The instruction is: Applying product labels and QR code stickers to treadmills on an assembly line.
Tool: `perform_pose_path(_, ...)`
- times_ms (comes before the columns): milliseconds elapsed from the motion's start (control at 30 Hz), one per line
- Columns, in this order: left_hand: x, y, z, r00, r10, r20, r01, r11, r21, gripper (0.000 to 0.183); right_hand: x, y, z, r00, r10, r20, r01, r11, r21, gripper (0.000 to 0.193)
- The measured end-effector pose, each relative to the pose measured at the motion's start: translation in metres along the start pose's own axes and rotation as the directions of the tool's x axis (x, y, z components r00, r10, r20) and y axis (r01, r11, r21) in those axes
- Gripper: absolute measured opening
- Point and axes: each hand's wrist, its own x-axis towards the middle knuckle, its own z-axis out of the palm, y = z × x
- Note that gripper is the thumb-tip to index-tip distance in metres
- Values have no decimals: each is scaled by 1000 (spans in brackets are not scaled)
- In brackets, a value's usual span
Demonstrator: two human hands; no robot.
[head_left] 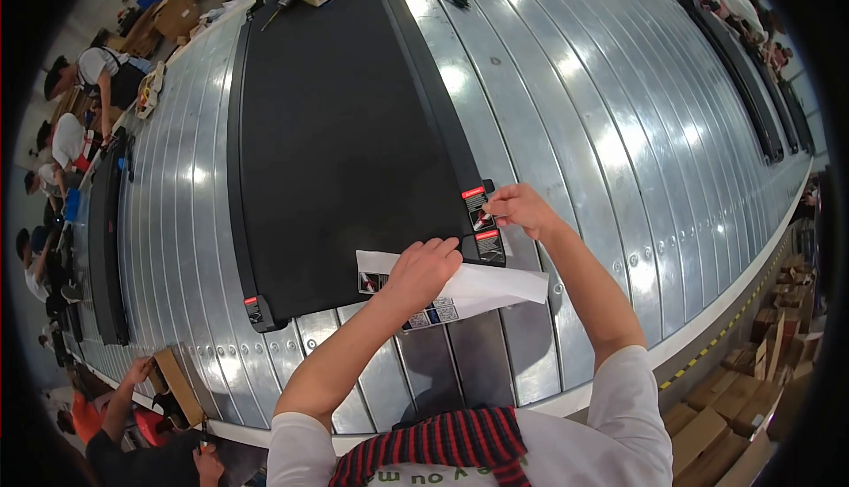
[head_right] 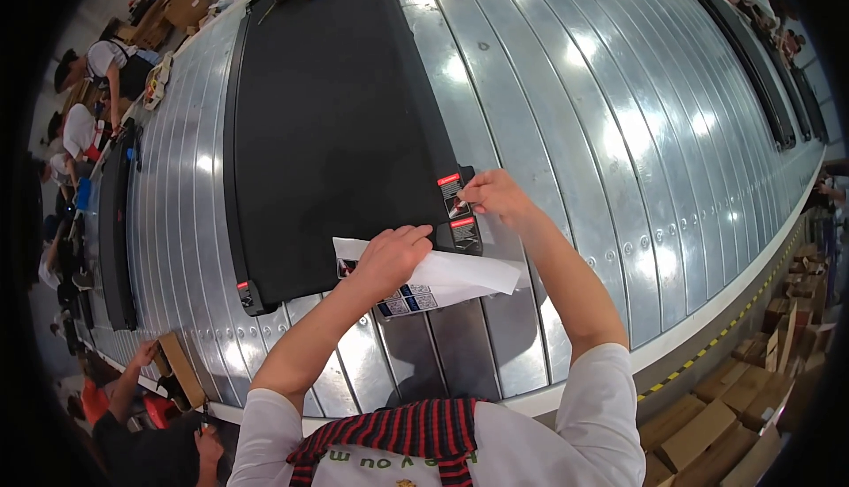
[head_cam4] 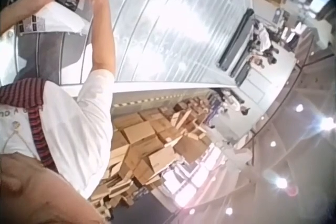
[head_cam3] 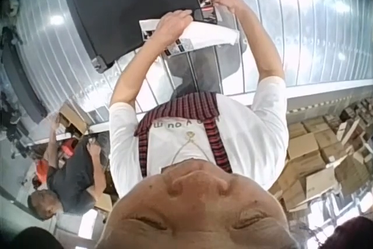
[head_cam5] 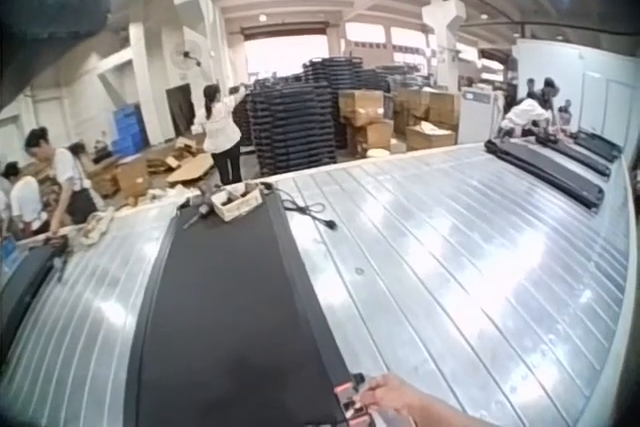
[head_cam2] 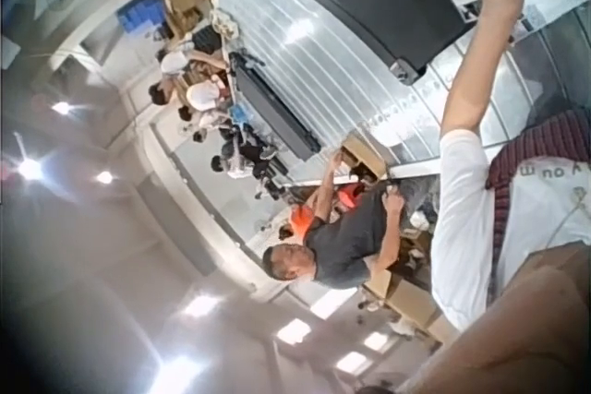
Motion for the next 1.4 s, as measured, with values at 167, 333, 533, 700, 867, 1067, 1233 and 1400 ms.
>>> perform_pose_path(167, 3, 0, 1, 1000, 13, -11, -13, 1000, -12, 12, -2, 0, 2, 998, -34, -43, 35, 999, 11, 11)
perform_pose_path(333, 2, -2, 3, 999, 18, -29, -19, 999, -39, 12, -1, 4, 1, 996, -24, -90, 20, 999, -41, 9)
perform_pose_path(533, 12, -3, 6, 996, 49, -76, -53, 997, -52, 12, -2, 7, 3, 995, -71, -72, 71, 997, -10, 8)
perform_pose_path(700, 20, -6, 12, 991, 92, -98, -93, 996, -2, 11, -2, 9, 5, 992, -94, -79, 94, 995, 7, 11)
perform_pose_path(867, 26, -8, 13, 992, 118, -45, -118, 993, 19, 10, -4, 10, 7, 989, -109, -101, 111, 994, 15, 9)
perform_pose_path(1067, 34, 0, 7, 991, 68, 119, -74, 996, 46, 14, -2, 12, 4, 975, -159, -157, 137, 980, -143, 9)
perform_pose_path(1233, 31, 1, 11, 990, 56, 132, -70, 992, 102, 14, -9, 7, 15, 929, -346, -130, 194, 754, -628, 17)
perform_pose_path(1400, 27, -2, 10, 995, 63, 75, -71, 990, 119, 13, -25, -14, 29, 756, -632, -173, -9, 253, -967, 48)
